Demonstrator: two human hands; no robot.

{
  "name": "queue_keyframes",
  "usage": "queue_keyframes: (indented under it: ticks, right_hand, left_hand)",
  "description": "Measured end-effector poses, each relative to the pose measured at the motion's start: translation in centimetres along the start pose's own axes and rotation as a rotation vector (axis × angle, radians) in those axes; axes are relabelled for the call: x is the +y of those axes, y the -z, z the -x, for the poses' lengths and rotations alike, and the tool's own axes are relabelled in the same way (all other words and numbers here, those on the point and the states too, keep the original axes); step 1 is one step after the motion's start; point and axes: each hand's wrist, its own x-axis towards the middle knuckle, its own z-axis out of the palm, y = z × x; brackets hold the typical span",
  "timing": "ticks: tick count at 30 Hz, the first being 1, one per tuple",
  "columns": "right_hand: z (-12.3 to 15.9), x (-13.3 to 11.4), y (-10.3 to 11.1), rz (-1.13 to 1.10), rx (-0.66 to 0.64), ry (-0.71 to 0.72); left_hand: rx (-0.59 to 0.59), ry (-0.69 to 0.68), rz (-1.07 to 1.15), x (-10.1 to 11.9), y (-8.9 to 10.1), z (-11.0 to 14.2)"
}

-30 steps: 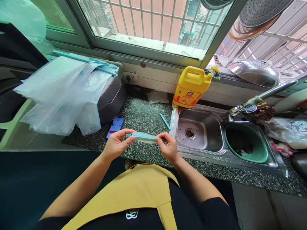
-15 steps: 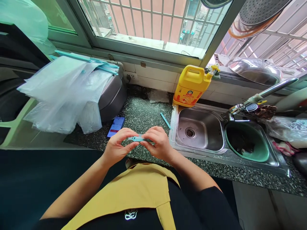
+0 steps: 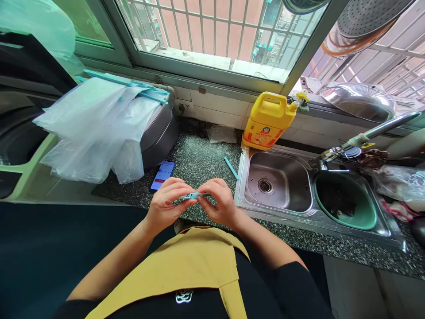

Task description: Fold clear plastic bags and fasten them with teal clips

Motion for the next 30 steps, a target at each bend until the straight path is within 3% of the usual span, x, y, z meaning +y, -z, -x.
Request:
queue_keyframes:
  ticks: [10, 15, 21, 30]
  right_hand:
    - [0.9, 1.6, 0.7, 0.157, -0.06, 0.011]
    - [0.7, 1.6, 0.9, 0.135, -0.084, -0.033]
    - [0.1, 1.7, 1.6, 0.106, -0.156, -0.116]
    - [0.2, 2.6, 3.6, -0.043, -0.105, -0.411]
  left_hand:
    - [0.019, 0.03, 0.025, -0.1, -0.1, -0.5]
    - [0.009, 0.134, 0.058, -0.2, 0.1, -0.8]
    - [-0.079, 0.314, 0.263, -1.2, -0.4, -1.4]
    - [0.171, 0.678, 0.589, -3.3, -0.3, -1.0]
